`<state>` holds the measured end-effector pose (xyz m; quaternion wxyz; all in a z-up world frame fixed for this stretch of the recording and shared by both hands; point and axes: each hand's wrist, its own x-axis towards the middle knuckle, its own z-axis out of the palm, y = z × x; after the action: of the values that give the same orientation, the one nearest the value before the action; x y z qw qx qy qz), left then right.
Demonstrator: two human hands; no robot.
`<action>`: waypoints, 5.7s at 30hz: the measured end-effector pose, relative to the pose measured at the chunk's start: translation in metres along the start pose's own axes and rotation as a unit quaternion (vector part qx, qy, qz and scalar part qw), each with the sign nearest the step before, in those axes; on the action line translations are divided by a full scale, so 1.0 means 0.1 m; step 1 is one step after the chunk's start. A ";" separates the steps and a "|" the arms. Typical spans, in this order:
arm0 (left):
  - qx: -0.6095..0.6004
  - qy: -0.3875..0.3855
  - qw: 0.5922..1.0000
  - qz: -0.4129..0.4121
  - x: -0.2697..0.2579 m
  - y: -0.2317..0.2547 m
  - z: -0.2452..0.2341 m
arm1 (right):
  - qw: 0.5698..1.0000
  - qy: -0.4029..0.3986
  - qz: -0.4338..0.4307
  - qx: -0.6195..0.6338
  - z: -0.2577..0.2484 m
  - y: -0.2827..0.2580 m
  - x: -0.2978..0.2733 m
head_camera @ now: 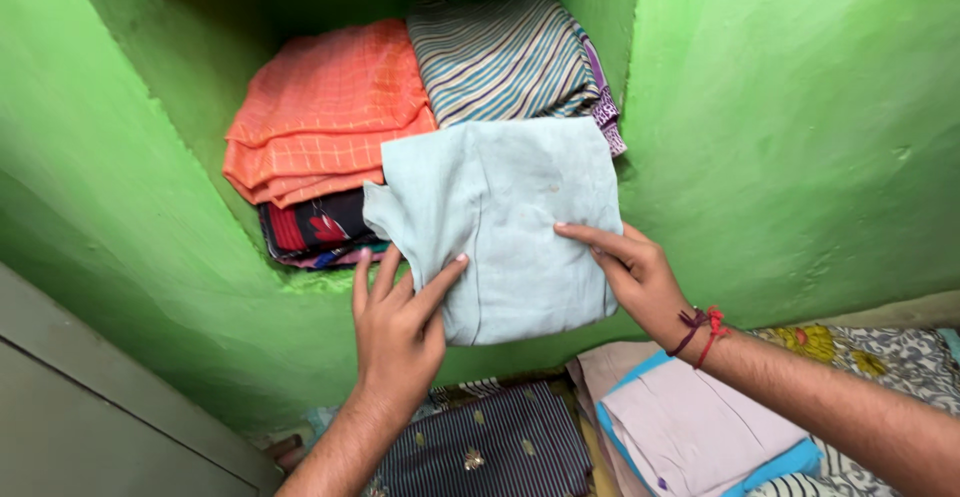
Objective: The person folds several pieces of clothing on a bed and places them into a wall shelf. The person folds a striped shirt, a light blue shirt, a pink shirt, a blue shirt, and a beige shirt, then stacks them in the shelf.
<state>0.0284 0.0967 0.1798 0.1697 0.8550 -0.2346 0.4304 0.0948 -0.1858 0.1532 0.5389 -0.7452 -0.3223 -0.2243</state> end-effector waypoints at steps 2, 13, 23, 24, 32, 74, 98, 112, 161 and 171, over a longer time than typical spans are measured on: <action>0.028 -0.006 1.000 0.000 0.12 -0.11 -0.07 | 1.000 0.003 -0.014 -0.002 0.03 -0.03 0.14; 0.050 0.049 0.998 0.002 0.64 -0.67 -0.33 | 0.995 0.015 -0.098 -0.005 0.35 -0.15 1.02; 0.211 0.148 0.966 0.017 0.84 -1.55 -0.20 | 0.968 0.045 -0.244 -0.043 0.78 0.00 2.08; 0.220 0.143 0.965 0.005 0.86 -1.68 -0.15 | 0.964 0.027 -0.262 -0.035 0.87 0.09 2.25; 0.177 -0.015 0.967 -0.183 0.94 -2.34 0.41 | 0.984 -0.074 -0.047 -0.158 1.33 0.86 2.79; 0.253 0.117 0.957 -0.082 1.28 -2.32 0.68 | 0.933 -0.108 0.174 0.295 1.20 1.08 2.67; 0.262 0.227 0.935 -0.070 0.91 -2.35 0.83 | 0.865 0.056 -0.248 -0.434 1.12 0.84 1.63; 0.249 0.208 0.940 -0.104 0.90 -2.28 0.80 | 0.864 0.037 -0.109 -0.490 0.66 1.56 1.46; 0.215 -0.263 0.899 -0.277 -2.20 -0.75 1.66 | 0.888 -0.094 0.107 -0.438 -0.19 1.78 -1.88; 0.148 -0.254 0.924 -0.245 -2.19 -0.29 1.91 | 0.895 -0.087 0.113 -0.422 -0.24 1.76 -2.34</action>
<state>0.0558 0.0824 -0.1106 0.0756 0.9818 0.0132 0.1738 0.0598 -0.3014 -0.1147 0.1647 -0.9507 -0.1566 -0.2109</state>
